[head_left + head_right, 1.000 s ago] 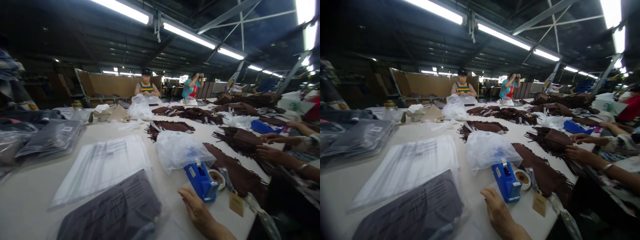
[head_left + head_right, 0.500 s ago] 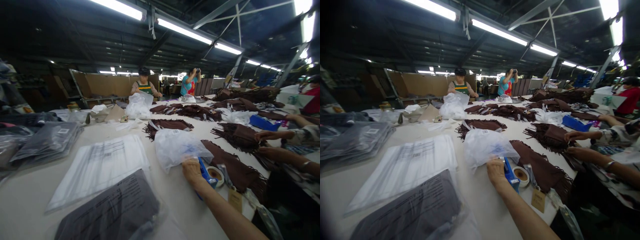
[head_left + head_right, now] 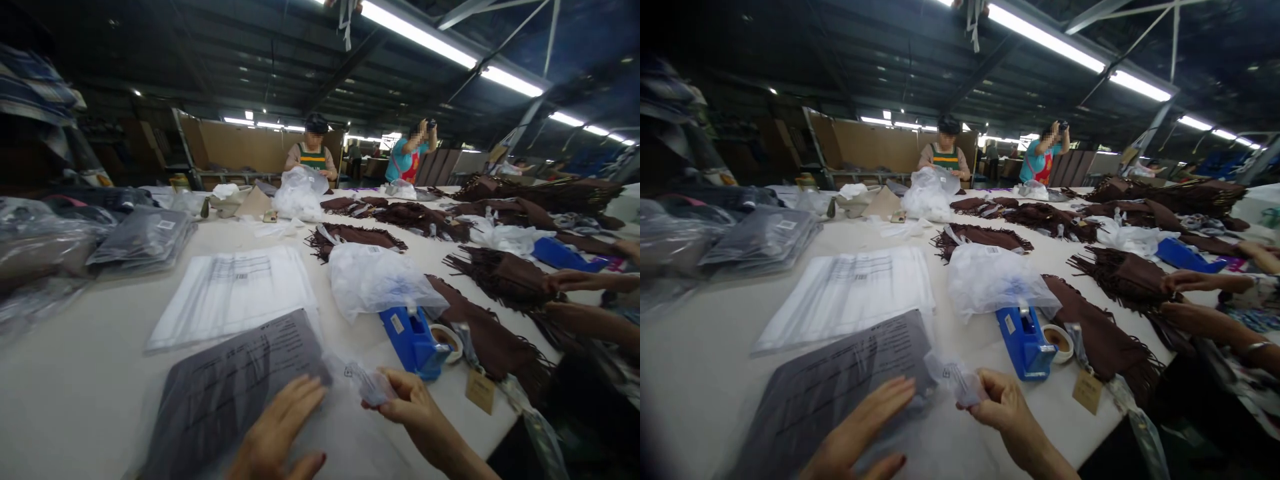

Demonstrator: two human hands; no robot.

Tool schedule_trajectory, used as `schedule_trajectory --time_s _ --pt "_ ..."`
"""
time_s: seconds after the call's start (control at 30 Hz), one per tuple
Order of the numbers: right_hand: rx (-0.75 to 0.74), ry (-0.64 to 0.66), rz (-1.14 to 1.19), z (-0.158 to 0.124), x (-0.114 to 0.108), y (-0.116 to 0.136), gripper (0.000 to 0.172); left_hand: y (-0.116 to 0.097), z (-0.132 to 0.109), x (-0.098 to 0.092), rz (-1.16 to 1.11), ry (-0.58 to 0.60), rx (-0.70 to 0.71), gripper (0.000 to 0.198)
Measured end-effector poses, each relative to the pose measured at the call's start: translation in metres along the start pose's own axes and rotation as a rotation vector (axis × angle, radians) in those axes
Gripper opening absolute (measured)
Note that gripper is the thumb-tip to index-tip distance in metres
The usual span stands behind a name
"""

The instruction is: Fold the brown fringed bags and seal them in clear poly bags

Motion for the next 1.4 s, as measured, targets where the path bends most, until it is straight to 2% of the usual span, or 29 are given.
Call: schedule_trajectory --time_s 0.1,0.13,0.2,0.27,0.37,0.47,0.57,0.67,0.77,0.87,0.97,1.03,1.1,1.17,1.3,1.37,1.4 --pt "-0.014 0.153 -0.161 -0.010 0.011 0.010 0.006 -0.011 0.053 -0.001 -0.137 0.209 -0.087 0.081" --pt "-0.018 0.187 -0.252 -0.013 0.013 0.013 0.005 -0.013 0.066 -0.003 -0.214 0.295 -0.131 0.082" --pt "-0.010 0.223 -0.418 -0.019 0.014 0.017 0.009 -0.014 0.080 -0.005 -0.390 0.449 -0.185 0.070" --pt "0.032 0.249 -0.505 -0.023 0.013 0.019 0.008 -0.013 0.082 -0.003 -0.530 0.561 -0.225 0.049" --pt "0.120 0.284 -0.459 -0.026 0.012 0.020 0.005 -0.011 0.074 0.005 -0.692 0.623 -0.324 0.026" --pt "0.250 0.319 -0.297 -0.025 0.009 0.016 0.003 -0.008 0.067 0.012 -0.806 0.533 -0.447 0.016" --pt "0.318 0.368 -0.143 -0.024 0.002 0.010 0.004 -0.005 0.067 0.012 -0.799 0.419 -0.559 0.014" --pt "0.243 0.362 0.145 -0.024 -0.007 0.005 0.016 -0.002 0.068 0.007 -0.778 0.292 -0.634 0.021" --pt "0.122 0.258 0.452 -0.026 -0.009 0.001 0.026 -0.002 0.068 0.001 -0.815 0.111 -0.708 0.032" --pt "0.158 0.254 0.579 -0.031 0.011 -0.001 0.032 -0.009 0.069 0.003 -0.917 0.022 -0.751 0.044" --pt "0.172 0.300 0.681 -0.034 0.049 0.001 0.059 -0.019 0.070 0.011 -1.056 0.014 -0.765 0.047" --pt "0.130 0.226 0.800 -0.032 0.073 0.001 0.060 -0.024 0.070 0.015 -1.084 -0.009 -0.746 0.044" --pt "0.122 0.091 0.907 -0.029 0.090 -0.002 0.047 -0.027 0.068 0.015 -1.039 -0.020 -0.705 0.041" --pt "0.140 -0.041 0.995 -0.024 0.097 -0.007 0.034 -0.028 0.065 0.014 -0.975 -0.016 -0.664 0.041" --pt "0.088 -0.283 1.151 -0.017 0.079 -0.013 0.023 -0.024 0.054 0.012 -0.845 0.027 -0.699 0.061" --pt "0.059 -0.332 1.175 -0.019 0.067 -0.015 0.024 -0.020 0.050 0.013 -0.819 0.021 -0.709 0.067" --pt "0.051 -0.316 1.171 -0.021 0.064 -0.016 0.026 -0.019 0.048 0.014 -0.819 0.008 -0.697 0.066"
Point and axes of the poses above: each hand's wrist, its own z-axis towards the middle knuckle, its own x-axis out of the palm, y = z × x, the point moved 1 cm from there along z, towards the middle knuckle, and after that the axes turned 3 degrees about x, right-handed, at the moved point
